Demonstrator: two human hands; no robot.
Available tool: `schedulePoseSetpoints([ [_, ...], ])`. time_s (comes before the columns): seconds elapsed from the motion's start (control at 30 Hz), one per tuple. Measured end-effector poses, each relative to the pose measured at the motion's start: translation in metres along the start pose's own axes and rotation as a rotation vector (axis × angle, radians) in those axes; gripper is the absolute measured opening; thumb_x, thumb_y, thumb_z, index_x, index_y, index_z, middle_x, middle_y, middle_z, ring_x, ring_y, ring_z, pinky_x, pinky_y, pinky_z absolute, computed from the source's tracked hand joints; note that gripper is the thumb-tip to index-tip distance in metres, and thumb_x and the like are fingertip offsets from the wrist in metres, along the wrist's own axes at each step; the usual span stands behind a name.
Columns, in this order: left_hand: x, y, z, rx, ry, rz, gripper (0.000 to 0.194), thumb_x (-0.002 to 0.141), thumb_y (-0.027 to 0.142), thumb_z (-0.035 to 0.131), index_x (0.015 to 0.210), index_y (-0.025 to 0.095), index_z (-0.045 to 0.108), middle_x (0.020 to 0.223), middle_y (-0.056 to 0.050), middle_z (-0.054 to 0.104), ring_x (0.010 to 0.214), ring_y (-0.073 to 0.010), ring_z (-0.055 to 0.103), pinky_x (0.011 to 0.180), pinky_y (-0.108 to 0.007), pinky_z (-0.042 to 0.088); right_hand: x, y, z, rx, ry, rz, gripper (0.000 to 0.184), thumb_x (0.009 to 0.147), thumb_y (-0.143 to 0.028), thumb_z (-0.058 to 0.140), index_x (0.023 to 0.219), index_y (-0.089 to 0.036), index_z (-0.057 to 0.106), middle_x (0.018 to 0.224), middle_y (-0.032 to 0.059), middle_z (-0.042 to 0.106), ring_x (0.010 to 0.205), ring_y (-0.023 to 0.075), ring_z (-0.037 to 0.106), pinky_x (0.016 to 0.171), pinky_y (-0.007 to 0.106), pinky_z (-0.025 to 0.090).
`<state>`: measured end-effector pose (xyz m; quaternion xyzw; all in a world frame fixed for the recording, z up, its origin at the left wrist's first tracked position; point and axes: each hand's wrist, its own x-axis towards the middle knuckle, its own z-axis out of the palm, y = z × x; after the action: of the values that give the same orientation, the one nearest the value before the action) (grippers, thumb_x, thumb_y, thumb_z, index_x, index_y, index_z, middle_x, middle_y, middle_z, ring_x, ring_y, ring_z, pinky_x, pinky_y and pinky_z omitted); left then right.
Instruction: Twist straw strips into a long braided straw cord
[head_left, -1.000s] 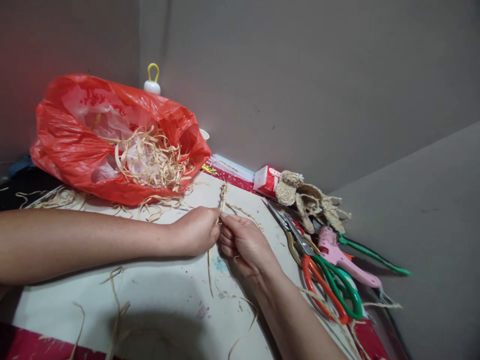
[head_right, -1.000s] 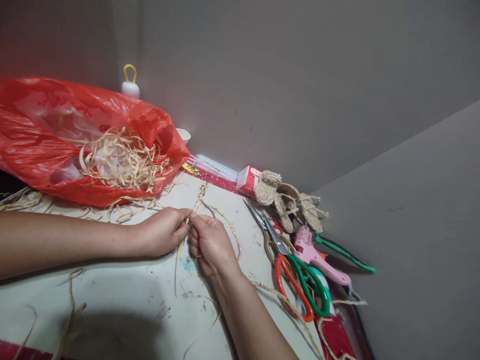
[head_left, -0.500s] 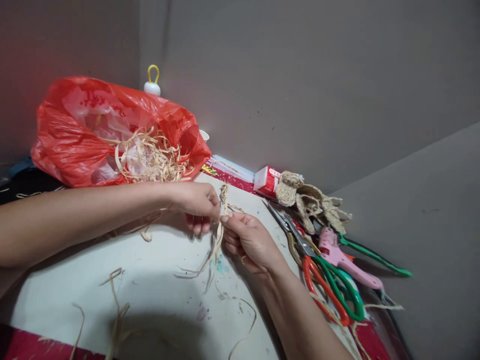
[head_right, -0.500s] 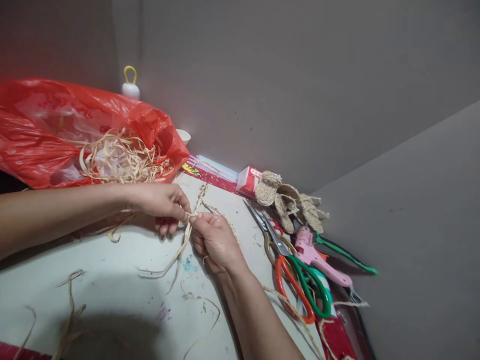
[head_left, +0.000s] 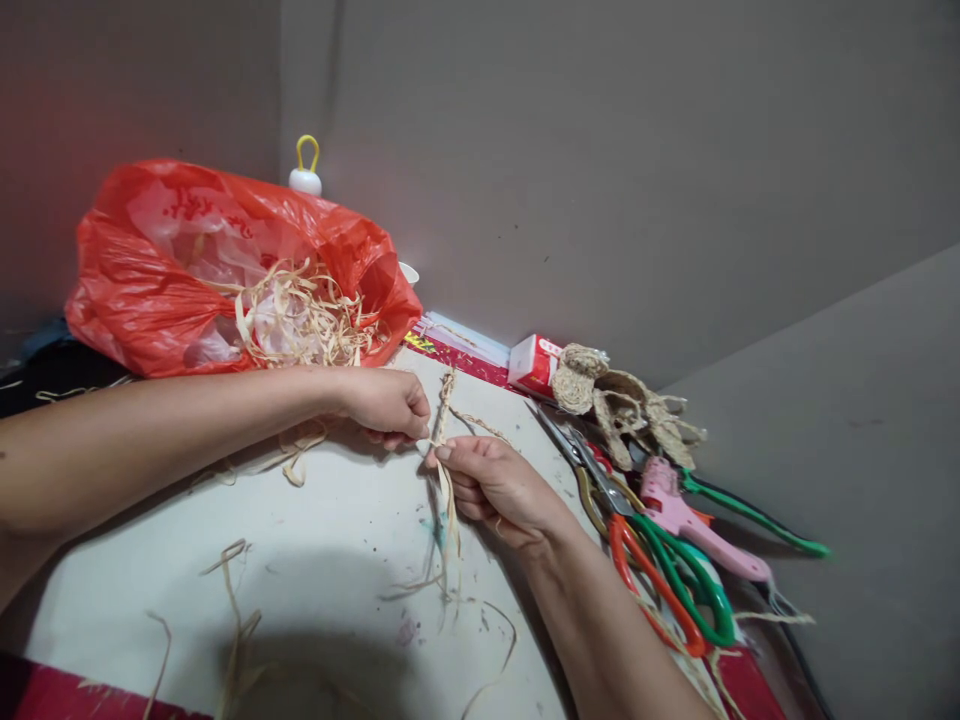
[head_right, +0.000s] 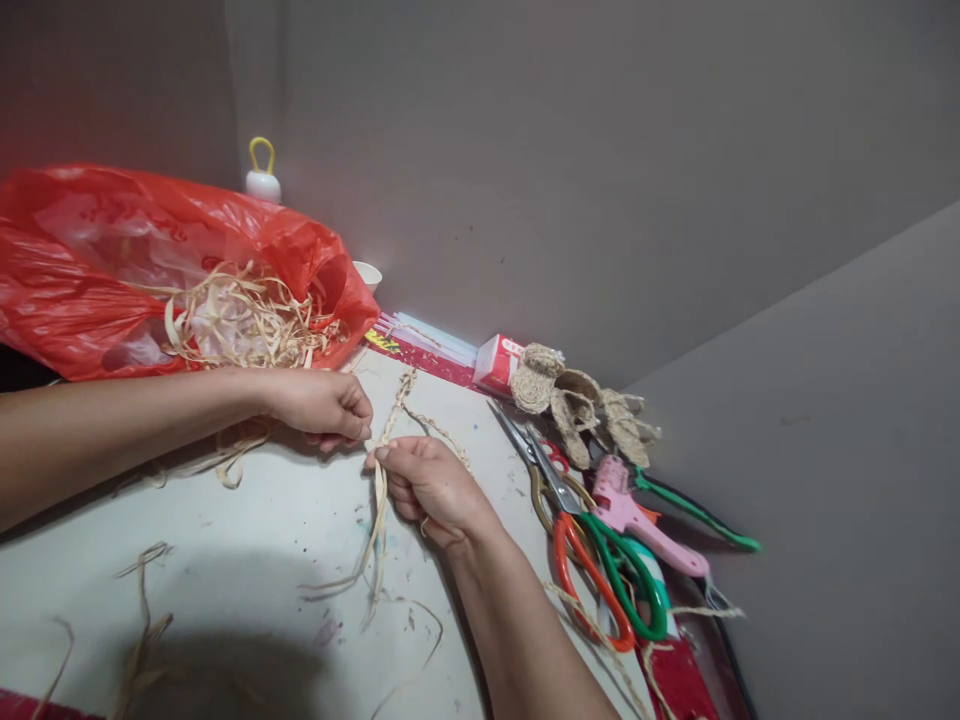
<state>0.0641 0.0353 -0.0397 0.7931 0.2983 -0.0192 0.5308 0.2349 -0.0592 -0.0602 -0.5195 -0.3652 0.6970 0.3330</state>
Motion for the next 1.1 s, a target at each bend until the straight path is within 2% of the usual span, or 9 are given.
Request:
schedulePoseSetpoints([
  [0.07, 0.000, 0.001, 0.000, 0.130, 0.152, -0.015, 0.018, 0.073, 0.021, 0.053, 0.057, 0.015, 0.056, 0.047, 0.001, 0.053, 0.041, -0.0094, 0.042, 0.047, -0.022, 0.032, 0.001, 0.001, -0.002, -0.025, -0.004, -0.001, 0.021, 0.068, -0.030, 0.072, 0.070, -0.011, 0.062, 0.037, -0.0132, 0.026, 0.034, 0.0012, 0.013, 0.034, 0.018, 0.007],
  [0.17, 0.002, 0.005, 0.010, 0.407, 0.663, 0.099, 0.017, 0.073, 0.013, 0.047, 0.077, 0.014, 0.064, 0.073, -0.005, 0.064, 0.066, -0.0154, 0.055, 0.063, -0.026, 0.040, 0.001, 0.001, -0.005, -0.040, -0.010, -0.012, 0.023, 0.068, -0.031, 0.071, 0.072, -0.010, 0.063, 0.037, -0.0130, 0.027, 0.034, 0.0014, 0.015, 0.035, 0.018, 0.008],
  [0.23, 0.003, 0.006, 0.022, 0.439, 0.821, 0.205, 0.026, 0.076, 0.012, 0.042, 0.093, 0.013, 0.063, 0.089, -0.008, 0.065, 0.081, -0.0181, 0.057, 0.073, -0.028, 0.040, 0.002, 0.001, -0.006, -0.038, -0.017, -0.020, 0.023, 0.068, -0.031, 0.072, 0.072, -0.010, 0.063, 0.037, -0.0131, 0.027, 0.034, 0.0016, 0.015, 0.035, 0.018, 0.008],
  [0.27, 0.005, 0.005, 0.029, 0.388, 0.780, 0.220, 0.027, 0.078, 0.014, 0.041, 0.094, 0.013, 0.062, 0.090, -0.008, 0.065, 0.082, -0.0180, 0.057, 0.073, -0.028, 0.041, 0.002, 0.001, -0.006, -0.035, -0.020, -0.025, 0.023, 0.068, -0.031, 0.072, 0.071, -0.011, 0.062, 0.038, -0.0132, 0.026, 0.034, 0.0016, 0.015, 0.035, 0.018, 0.008],
  [0.43, 0.011, -0.006, 0.049, -0.033, 0.312, 0.098, 0.024, 0.080, 0.023, 0.038, 0.064, 0.015, 0.055, 0.056, 0.001, 0.054, 0.052, -0.0108, 0.046, 0.054, -0.022, 0.036, 0.002, 0.000, -0.008, -0.047, -0.033, -0.026, 0.025, 0.069, -0.035, 0.072, 0.071, -0.014, 0.059, 0.039, -0.0133, 0.025, 0.035, 0.0022, 0.014, 0.035, 0.018, 0.009],
  [0.8, 0.009, -0.004, 0.036, -0.015, 0.217, 0.157, 0.023, 0.078, 0.016, 0.043, 0.061, 0.014, 0.058, 0.064, 0.001, 0.062, 0.057, -0.0089, 0.050, 0.058, -0.018, 0.037, 0.000, 0.000, -0.011, -0.260, -0.023, -0.014, 0.028, 0.072, -0.042, 0.067, 0.070, -0.015, 0.057, 0.037, -0.0122, 0.029, 0.034, 0.0034, 0.014, 0.034, 0.019, 0.008],
  [0.87, 0.010, -0.005, 0.038, -0.116, 0.194, 0.116, 0.023, 0.078, 0.018, 0.044, 0.060, 0.014, 0.058, 0.055, 0.002, 0.057, 0.050, -0.0079, 0.046, 0.052, -0.018, 0.034, 0.000, 0.000, -0.010, -0.317, 0.000, -0.034, 0.030, 0.073, -0.044, 0.066, 0.070, -0.015, 0.057, 0.038, -0.0121, 0.028, 0.035, 0.0039, 0.015, 0.035, 0.020, 0.007],
  [1.0, 0.011, -0.006, 0.039, -0.361, 0.092, -0.039, 0.022, 0.078, 0.024, 0.047, 0.060, 0.015, 0.056, 0.036, 0.007, 0.028, 0.032, -0.0067, 0.020, 0.036, -0.021, 0.016, -0.002, 0.002, -0.009, -0.437, 0.071, -0.072, 0.031, 0.074, -0.045, 0.063, 0.068, -0.016, 0.055, 0.041, -0.0112, 0.029, 0.038, 0.0049, 0.018, 0.037, 0.021, 0.010],
  [1.1, 0.010, -0.005, 0.037, -0.495, 0.027, -0.091, 0.019, 0.076, 0.026, 0.052, 0.061, 0.014, 0.055, 0.036, 0.008, 0.025, 0.032, -0.0058, 0.017, 0.034, -0.021, 0.011, -0.003, 0.002, -0.006, -0.538, 0.105, -0.100, 0.031, 0.075, -0.046, 0.060, 0.068, -0.017, 0.052, 0.046, -0.0101, 0.030, 0.040, 0.0055, 0.020, 0.039, 0.021, 0.012],
])
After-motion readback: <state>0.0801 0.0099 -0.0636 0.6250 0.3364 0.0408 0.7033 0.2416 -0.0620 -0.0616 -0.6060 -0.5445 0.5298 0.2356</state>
